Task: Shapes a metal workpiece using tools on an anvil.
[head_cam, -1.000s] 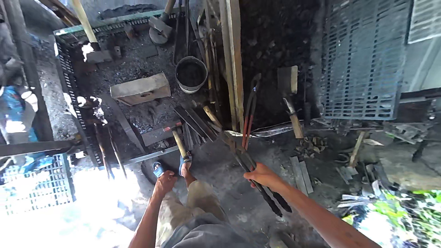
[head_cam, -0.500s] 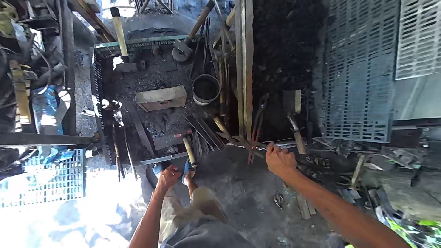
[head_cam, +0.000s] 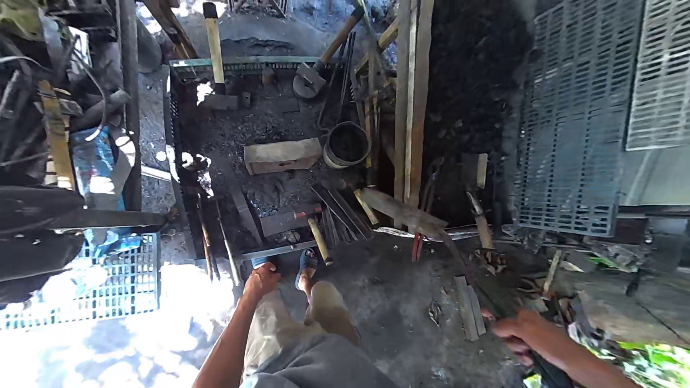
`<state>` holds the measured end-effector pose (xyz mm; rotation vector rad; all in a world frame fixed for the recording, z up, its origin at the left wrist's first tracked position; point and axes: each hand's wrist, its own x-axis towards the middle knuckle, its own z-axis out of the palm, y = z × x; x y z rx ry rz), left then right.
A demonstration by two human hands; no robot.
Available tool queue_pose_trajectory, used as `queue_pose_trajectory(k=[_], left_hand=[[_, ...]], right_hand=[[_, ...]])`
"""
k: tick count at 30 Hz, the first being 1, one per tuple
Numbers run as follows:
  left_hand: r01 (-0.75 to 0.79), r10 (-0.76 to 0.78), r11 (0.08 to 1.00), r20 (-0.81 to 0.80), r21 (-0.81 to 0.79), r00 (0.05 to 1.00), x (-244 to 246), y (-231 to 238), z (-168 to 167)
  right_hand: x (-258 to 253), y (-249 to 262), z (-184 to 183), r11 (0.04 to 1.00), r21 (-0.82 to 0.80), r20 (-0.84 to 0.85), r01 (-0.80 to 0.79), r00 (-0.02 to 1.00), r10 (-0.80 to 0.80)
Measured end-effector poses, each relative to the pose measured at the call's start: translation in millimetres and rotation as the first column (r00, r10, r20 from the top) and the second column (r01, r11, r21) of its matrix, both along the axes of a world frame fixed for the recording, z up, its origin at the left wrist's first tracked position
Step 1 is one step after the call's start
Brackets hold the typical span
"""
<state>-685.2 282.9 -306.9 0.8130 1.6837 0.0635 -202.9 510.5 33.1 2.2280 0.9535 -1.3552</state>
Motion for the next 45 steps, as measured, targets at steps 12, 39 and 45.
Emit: queue_pose_trajectory(k=[12, 39, 45], left_hand=[[0.011, -0.009, 1.000, 0.129, -0.015, 0.992, 81, 94, -34], [-0.664, 0.872, 0.445, 0.460, -0.600, 0.169, 106, 191, -115], [-0.683, 0.780, 0.625, 0.337, -0.378, 0.527, 69, 95, 0]], right_hand=[[-207, 6, -239, 0.994, -0.090, -0.692, 0.064, 0.714, -0.108], [-220, 50, -356, 0.774, 0.305, -0.278, -0.554, 0.726, 0.629], [-228, 29, -353, 0.828, 0.318, -0.202, -0.462, 0.820, 0.535]])
